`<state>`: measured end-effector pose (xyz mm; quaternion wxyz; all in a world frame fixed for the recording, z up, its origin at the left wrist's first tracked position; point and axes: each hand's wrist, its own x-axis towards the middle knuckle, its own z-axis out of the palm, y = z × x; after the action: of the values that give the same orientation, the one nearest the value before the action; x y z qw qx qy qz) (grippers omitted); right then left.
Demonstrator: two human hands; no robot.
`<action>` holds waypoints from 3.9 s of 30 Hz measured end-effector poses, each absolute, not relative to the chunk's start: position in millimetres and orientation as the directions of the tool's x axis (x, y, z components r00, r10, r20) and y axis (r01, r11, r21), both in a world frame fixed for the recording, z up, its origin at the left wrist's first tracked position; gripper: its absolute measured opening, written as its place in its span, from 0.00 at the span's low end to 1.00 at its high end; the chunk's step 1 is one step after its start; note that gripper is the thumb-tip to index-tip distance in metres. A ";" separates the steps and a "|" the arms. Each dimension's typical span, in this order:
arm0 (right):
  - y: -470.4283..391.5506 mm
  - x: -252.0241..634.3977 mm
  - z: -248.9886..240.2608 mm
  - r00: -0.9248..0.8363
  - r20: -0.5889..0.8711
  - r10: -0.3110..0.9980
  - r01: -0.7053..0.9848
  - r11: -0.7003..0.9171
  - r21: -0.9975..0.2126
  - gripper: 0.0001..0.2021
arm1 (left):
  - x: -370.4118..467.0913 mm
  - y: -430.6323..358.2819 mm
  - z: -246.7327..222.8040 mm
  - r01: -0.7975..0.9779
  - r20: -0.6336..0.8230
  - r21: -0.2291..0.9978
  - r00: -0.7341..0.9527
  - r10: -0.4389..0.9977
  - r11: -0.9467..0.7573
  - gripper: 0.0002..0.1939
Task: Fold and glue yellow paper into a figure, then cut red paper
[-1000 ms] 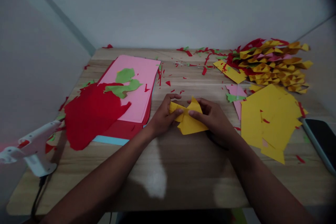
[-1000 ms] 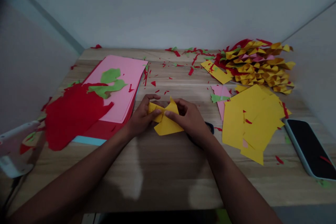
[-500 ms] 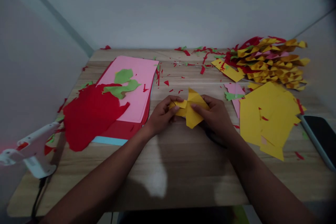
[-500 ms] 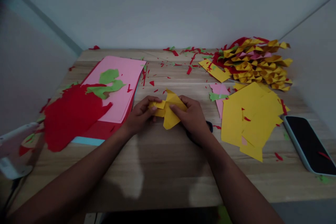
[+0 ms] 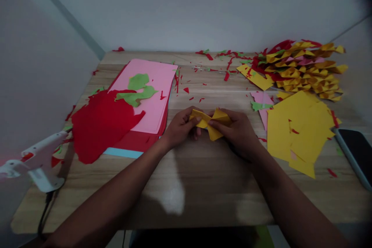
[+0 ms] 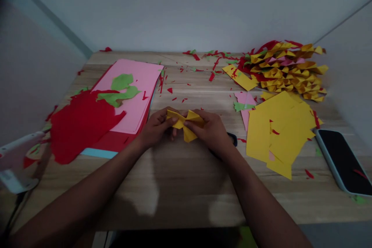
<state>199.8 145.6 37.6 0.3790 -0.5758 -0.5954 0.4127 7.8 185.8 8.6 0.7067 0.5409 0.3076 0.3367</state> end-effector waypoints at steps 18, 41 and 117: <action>146.1 206.6 41.6 -0.384 0.174 0.907 0.535 0.372 -0.758 0.16 | 6.6 189.7 7.2 -0.249 -0.121 0.926 0.516 0.848 0.283 0.07; 139.7 194.9 48.6 -0.394 -0.390 0.832 -0.016 -0.431 -0.902 0.21 | 2.1 183.2 6.3 -0.253 0.341 0.936 0.487 0.804 -0.244 0.22; 145.7 178.9 31.7 0.201 0.142 0.969 0.130 0.117 -0.985 0.15 | 6.0 168.6 16.6 0.141 0.030 0.978 0.645 0.764 -0.157 0.24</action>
<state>178.9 145.7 31.7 0.5513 -0.5447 -0.5045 0.3805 6.0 168.6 16.6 0.5655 0.7090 0.3189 0.2755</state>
